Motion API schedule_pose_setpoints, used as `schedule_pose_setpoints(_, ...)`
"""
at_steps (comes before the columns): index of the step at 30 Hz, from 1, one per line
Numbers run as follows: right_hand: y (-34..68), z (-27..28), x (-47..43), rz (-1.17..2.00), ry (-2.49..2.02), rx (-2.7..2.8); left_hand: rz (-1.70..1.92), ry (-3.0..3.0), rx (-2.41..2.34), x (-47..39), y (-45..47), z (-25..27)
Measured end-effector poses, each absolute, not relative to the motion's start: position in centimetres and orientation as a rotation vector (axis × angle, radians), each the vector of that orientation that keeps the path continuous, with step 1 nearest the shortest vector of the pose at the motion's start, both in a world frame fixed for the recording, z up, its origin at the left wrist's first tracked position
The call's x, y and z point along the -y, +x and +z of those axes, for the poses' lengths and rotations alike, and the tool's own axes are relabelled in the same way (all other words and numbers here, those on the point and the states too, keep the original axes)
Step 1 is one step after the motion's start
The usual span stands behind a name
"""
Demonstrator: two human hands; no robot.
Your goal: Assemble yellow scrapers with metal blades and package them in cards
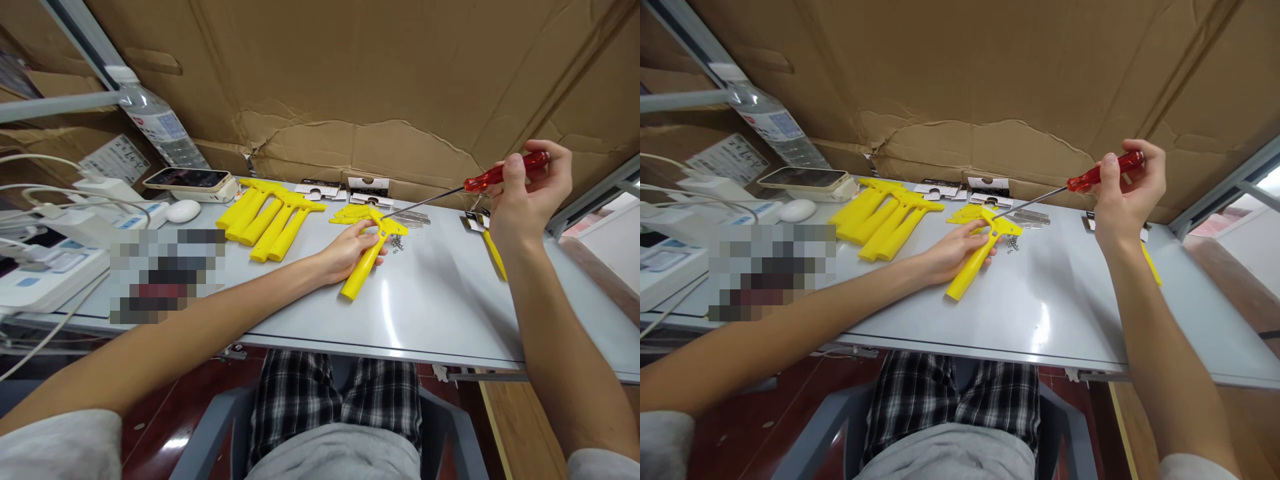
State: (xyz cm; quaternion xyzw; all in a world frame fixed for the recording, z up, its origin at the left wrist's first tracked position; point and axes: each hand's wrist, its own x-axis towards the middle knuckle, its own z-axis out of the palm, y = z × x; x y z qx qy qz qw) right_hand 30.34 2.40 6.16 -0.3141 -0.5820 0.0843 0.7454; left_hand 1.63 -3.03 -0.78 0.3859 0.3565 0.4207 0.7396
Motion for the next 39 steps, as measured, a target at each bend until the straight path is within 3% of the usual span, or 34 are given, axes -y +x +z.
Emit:
schedule_pose_setpoints(8,30.6,6.0,-2.9,0.148,-0.663,1.296,0.941,0.904,-0.814,3.1,1.8,-1.0)
schedule_pose_setpoints(17,30.2,7.0,-1.2,-0.229,-0.545,1.479,0.945,1.022,-0.803,2.9,2.0,-1.9)
schedule_pose_setpoints(39,27.7,7.2,0.9,-0.216,-0.404,1.527,0.92,0.922,-0.817,2.8,2.0,-1.3)
